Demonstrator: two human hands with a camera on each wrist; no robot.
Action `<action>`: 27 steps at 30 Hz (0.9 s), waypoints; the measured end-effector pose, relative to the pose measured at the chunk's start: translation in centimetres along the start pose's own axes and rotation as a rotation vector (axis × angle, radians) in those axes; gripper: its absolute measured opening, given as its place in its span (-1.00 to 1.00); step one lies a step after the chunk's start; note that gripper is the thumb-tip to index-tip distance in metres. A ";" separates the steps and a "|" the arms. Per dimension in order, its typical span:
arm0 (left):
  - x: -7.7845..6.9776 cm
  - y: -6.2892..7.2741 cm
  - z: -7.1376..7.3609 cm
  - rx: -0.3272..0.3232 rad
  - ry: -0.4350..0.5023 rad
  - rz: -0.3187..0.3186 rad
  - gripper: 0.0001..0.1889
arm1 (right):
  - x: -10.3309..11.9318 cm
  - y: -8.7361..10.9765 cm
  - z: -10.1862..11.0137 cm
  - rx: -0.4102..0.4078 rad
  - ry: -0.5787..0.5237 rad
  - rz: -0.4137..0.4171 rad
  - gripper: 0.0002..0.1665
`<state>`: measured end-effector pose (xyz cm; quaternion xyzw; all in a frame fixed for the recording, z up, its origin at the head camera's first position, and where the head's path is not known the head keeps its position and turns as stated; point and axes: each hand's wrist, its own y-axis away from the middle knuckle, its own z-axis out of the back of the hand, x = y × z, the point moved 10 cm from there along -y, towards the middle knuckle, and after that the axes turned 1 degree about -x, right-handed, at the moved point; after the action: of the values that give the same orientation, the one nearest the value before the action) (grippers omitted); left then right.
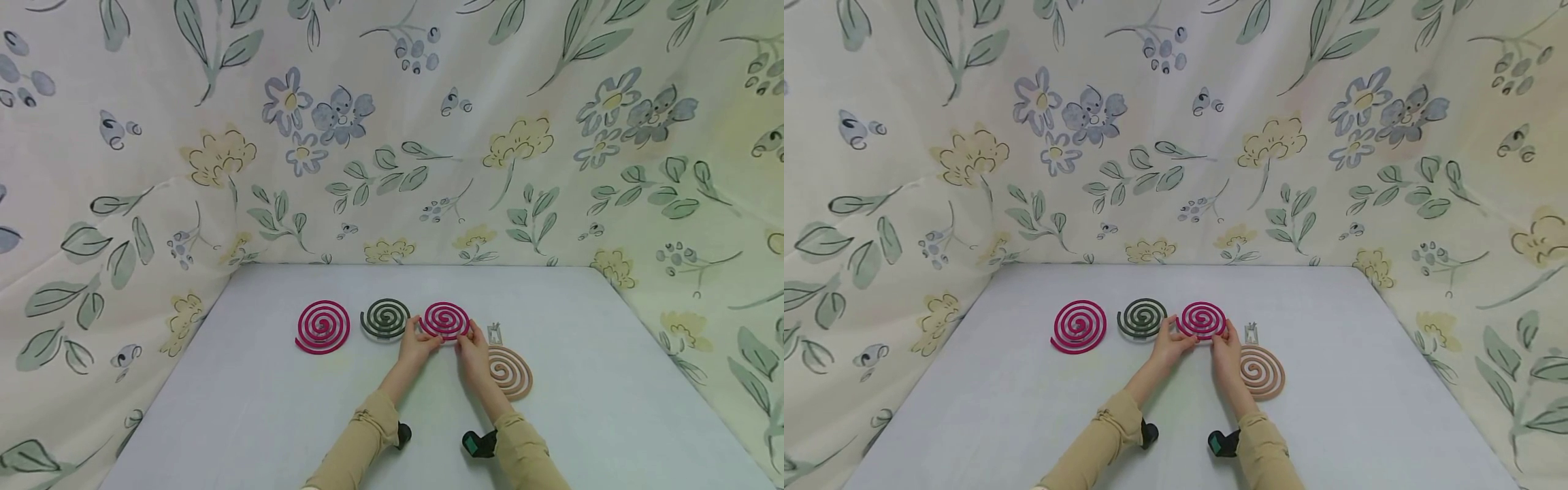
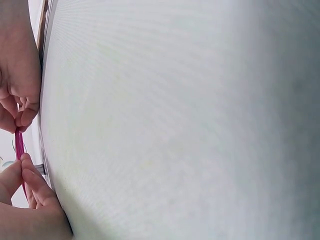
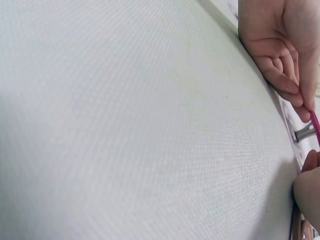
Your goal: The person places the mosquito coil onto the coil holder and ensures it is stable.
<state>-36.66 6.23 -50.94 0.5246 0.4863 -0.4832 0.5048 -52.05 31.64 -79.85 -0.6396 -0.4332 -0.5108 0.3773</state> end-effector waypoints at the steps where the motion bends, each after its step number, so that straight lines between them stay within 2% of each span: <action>1: 0.0 0.0 0.0 0.000 0.001 -0.001 -0.29 | 0.7 0.4 -0.2 0.002 -0.005 0.011 -0.21; 3: 0.0 0.0 0.0 0.000 0.001 -0.001 -0.29 | 3.3 2.2 -1.0 -0.006 -0.024 0.040 -0.23; 5: 0.0 0.0 0.0 0.003 -0.001 -0.005 -0.29 | 10.0 6.6 -3.1 -0.001 -0.042 0.069 -0.24; 8: -0.2 0.2 0.0 0.009 0.003 -0.006 -0.29 | 19.9 13.3 -6.2 -0.024 -0.004 0.064 -0.27; 11: -0.2 0.1 0.0 0.010 0.000 0.007 -0.29 | 26.8 17.9 -8.5 -0.038 0.080 0.005 -0.30; 12: 0.0 0.0 0.0 0.009 0.000 0.012 -0.28 | 28.1 18.8 -8.9 -0.042 0.095 -0.009 -0.32; 15: 0.4 -0.6 -0.1 0.012 -0.016 -0.047 -0.26 | 30.1 20.1 -9.6 -0.040 0.116 -0.064 -0.35; 16: 1.4 -1.5 -0.3 0.029 0.004 -0.100 -0.27 | 30.3 20.2 -9.7 -0.039 0.118 -0.074 -0.36; 19: 2.2 -2.3 -0.4 0.038 -0.002 -0.132 -0.25 | 29.9 19.9 -9.6 -0.043 0.126 -0.087 -0.37; 22: 2.3 -2.2 -0.3 0.029 0.006 -0.078 -0.28 | 28.9 19.3 -9.3 -0.047 0.143 -0.073 -0.36; 23: 1.3 -1.3 -0.1 0.012 -0.010 -0.029 -0.28 | 28.6 19.1 -9.2 -0.049 0.148 -0.070 -0.36; 25: 0.1 -0.4 -0.1 0.010 -0.008 -0.026 -0.32 | 28.4 19.0 -9.1 -0.052 0.155 -0.059 -0.36; 27: -0.2 0.0 -0.1 0.013 -0.004 -0.009 -0.33 | 28.4 19.1 -9.2 -0.051 0.150 -0.059 -0.37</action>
<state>-36.69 6.30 -50.70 0.5249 0.4845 -0.4895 0.5001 -34.18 21.48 -50.97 -0.5961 -0.4092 -0.5790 0.3769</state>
